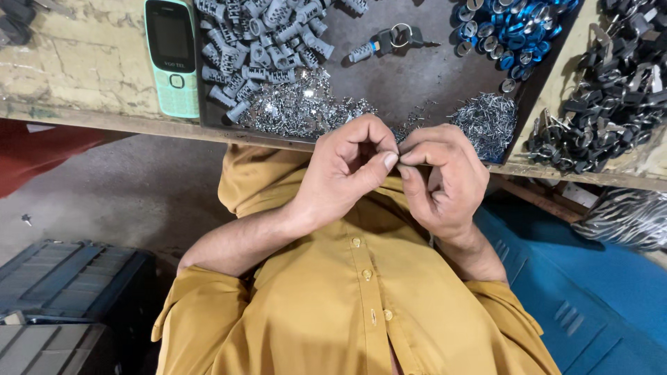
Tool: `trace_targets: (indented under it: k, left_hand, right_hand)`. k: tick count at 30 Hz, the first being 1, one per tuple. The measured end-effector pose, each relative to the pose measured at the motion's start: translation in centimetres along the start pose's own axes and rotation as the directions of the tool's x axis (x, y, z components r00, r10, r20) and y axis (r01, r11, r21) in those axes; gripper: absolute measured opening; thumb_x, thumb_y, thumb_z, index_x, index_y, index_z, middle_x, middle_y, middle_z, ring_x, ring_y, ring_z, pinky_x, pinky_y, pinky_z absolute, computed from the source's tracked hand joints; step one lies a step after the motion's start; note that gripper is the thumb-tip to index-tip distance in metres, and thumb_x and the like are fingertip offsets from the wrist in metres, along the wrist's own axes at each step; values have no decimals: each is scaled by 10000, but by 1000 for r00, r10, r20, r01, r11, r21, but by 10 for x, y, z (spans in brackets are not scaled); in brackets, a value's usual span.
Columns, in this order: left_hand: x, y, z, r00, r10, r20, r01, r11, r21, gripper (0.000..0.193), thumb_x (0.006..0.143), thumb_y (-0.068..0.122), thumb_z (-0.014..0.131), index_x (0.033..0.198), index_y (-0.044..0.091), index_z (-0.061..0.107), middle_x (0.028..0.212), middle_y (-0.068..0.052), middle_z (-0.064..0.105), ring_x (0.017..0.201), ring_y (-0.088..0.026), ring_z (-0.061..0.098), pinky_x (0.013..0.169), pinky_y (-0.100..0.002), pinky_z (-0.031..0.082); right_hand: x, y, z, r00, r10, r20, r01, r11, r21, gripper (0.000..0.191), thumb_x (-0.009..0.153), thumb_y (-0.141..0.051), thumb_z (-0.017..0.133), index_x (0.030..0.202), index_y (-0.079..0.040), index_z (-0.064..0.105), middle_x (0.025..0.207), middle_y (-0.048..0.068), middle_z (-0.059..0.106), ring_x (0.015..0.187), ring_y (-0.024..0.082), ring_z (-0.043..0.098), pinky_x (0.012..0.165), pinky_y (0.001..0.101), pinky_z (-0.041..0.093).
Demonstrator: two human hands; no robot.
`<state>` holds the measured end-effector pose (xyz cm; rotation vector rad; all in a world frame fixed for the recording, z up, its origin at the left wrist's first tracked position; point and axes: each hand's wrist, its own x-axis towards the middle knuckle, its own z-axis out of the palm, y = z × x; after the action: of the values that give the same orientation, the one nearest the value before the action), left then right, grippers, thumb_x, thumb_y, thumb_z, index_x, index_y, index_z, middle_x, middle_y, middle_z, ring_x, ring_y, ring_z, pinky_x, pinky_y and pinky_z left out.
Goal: The person sits at a workbench assembling small padlock components by hand. They pick a lock body, fit a blue cap and internal spring parts onto it, press the pieces together, and place the finished assembly back on the tray, repeating this cycle.
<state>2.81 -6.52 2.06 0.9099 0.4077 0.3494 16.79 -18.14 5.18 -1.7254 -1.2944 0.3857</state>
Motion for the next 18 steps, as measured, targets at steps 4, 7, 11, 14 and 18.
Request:
trace_targets:
  k: [4, 7, 11, 14, 18]
  left_hand:
    - [0, 6, -8, 992, -127, 27, 127, 992, -10, 98, 1043, 126, 654, 1054, 32, 628, 896, 39, 648, 733, -13, 594, 631, -187, 495]
    - [0, 7, -11, 994, -99, 40, 99, 995, -2, 105, 1044, 128, 671, 1061, 26, 653, 889, 33, 661, 729, -23, 619, 629, -194, 522]
    - [0, 1, -7, 1000, -17, 26, 17, 1000, -12, 87, 1084, 93, 662, 1051, 22, 625, 885, 40, 594, 752, -8, 520, 650, -178, 445]
    - [0, -1, -5, 997, -76, -6, 76, 995, -60, 81, 1073, 94, 660, 1041, 33, 618, 854, 47, 561, 710, -5, 471, 608, -181, 387]
    - [3, 0, -4, 987, -161, -8, 157, 971, -178, 81, 1040, 93, 666, 1023, 28, 621, 838, 25, 586, 674, -23, 500, 573, -194, 391]
  right_hand:
    - [6, 2, -1, 993, -115, -13, 114, 992, -61, 143, 983, 25, 744, 1031, 3, 610, 988, 156, 680, 838, 267, 661, 709, 323, 530]
    - [7, 4, -3, 985, -173, -6, 171, 979, -113, 153, 972, 23, 764, 1023, 13, 620, 975, 166, 684, 831, 276, 669, 699, 330, 536]
    - [2, 6, 0, 999, -33, -31, 35, 998, 51, 122, 995, 7, 749, 1039, 17, 635, 971, 149, 693, 799, 215, 667, 698, 290, 534]
    - [-4, 7, 4, 989, 144, -24, -133, 957, 258, 103, 1007, -14, 730, 1056, 22, 647, 982, 139, 682, 815, 155, 648, 701, 247, 527]
    - [-9, 12, 4, 961, 276, 12, -250, 852, 461, 90, 1031, -6, 711, 1089, 30, 651, 1051, 133, 661, 877, 114, 623, 760, 220, 512]
